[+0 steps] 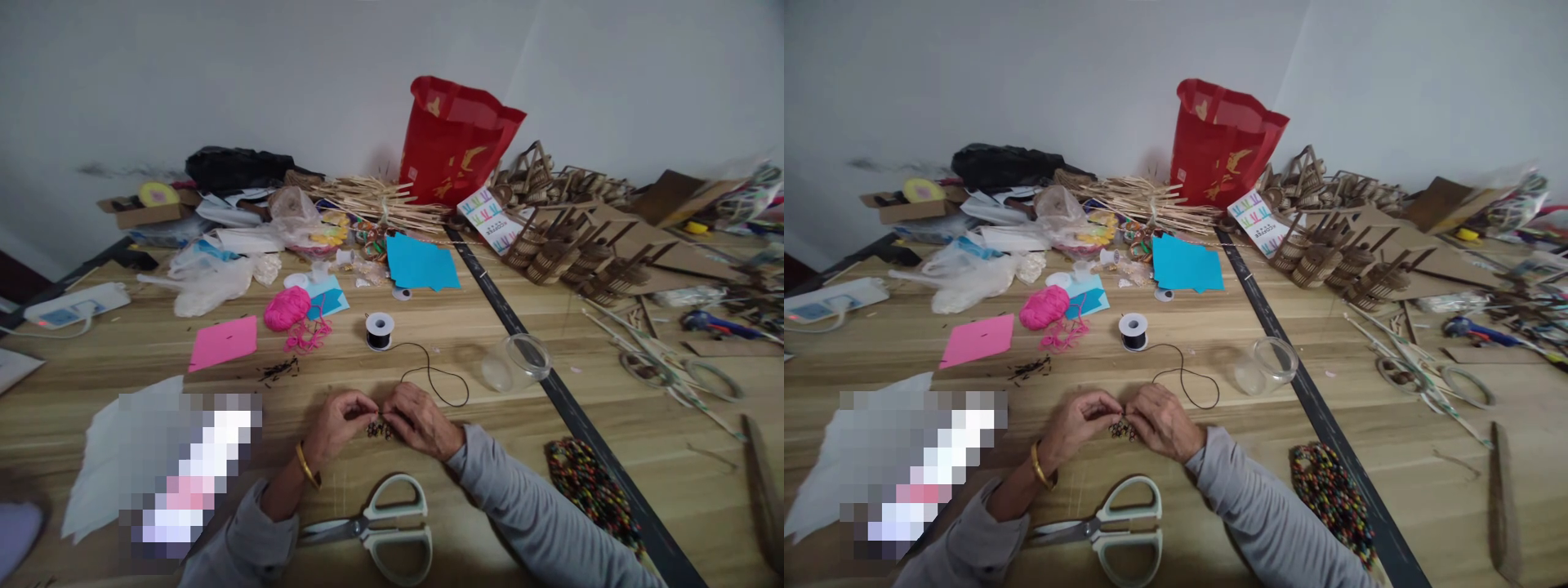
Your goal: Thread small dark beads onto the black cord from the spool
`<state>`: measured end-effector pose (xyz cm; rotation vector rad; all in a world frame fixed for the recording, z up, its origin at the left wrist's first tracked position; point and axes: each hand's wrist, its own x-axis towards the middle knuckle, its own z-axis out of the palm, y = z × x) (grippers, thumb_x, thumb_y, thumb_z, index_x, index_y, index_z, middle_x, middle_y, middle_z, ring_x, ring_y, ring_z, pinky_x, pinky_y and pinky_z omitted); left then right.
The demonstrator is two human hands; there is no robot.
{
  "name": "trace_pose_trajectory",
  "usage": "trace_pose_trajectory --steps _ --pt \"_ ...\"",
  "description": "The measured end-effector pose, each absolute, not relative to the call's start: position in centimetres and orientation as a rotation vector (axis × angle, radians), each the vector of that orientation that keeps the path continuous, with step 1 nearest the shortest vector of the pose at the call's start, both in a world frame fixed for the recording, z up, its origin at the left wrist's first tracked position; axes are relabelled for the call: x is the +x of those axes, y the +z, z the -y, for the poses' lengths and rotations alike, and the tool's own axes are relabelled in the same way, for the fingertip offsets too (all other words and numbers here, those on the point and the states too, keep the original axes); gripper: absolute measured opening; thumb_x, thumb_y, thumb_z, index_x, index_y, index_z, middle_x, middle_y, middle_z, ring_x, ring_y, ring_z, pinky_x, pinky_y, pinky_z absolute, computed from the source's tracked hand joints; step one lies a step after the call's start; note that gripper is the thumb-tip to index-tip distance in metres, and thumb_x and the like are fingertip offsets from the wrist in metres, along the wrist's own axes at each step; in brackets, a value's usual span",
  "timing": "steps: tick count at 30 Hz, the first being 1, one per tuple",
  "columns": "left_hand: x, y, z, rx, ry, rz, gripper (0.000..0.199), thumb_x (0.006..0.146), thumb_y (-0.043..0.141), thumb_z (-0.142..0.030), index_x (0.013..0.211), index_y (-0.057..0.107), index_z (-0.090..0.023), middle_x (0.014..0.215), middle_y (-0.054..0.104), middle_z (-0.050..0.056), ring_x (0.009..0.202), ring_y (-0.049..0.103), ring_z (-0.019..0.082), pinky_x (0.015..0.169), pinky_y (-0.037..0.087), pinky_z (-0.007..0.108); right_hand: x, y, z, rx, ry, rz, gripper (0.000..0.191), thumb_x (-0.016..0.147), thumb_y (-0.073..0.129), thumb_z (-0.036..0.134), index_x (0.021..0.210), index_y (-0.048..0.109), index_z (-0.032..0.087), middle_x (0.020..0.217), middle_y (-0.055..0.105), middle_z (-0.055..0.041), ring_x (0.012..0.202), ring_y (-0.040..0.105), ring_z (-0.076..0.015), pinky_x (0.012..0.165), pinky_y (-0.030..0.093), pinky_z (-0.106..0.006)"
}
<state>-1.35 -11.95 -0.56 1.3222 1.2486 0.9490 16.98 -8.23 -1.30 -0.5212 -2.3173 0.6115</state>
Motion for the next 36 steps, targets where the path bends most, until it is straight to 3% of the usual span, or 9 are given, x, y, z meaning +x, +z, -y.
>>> trace_pose_trajectory --steps 36 --pt "-1.26 -0.29 11.98 1.319 0.951 -1.255 0.008 0.063 0.067 -0.018 0.069 0.066 -0.012 0.065 0.067 0.004 0.062 0.06 0.015 0.061 0.047 0.024 16.98 -1.14 8.31 -0.538 0.58 2.316 0.015 0.092 0.041 0.025 0.083 0.052 0.017 0.073 0.056 -0.0057 0.071 0.049 -0.0168 0.067 0.039 -0.029"
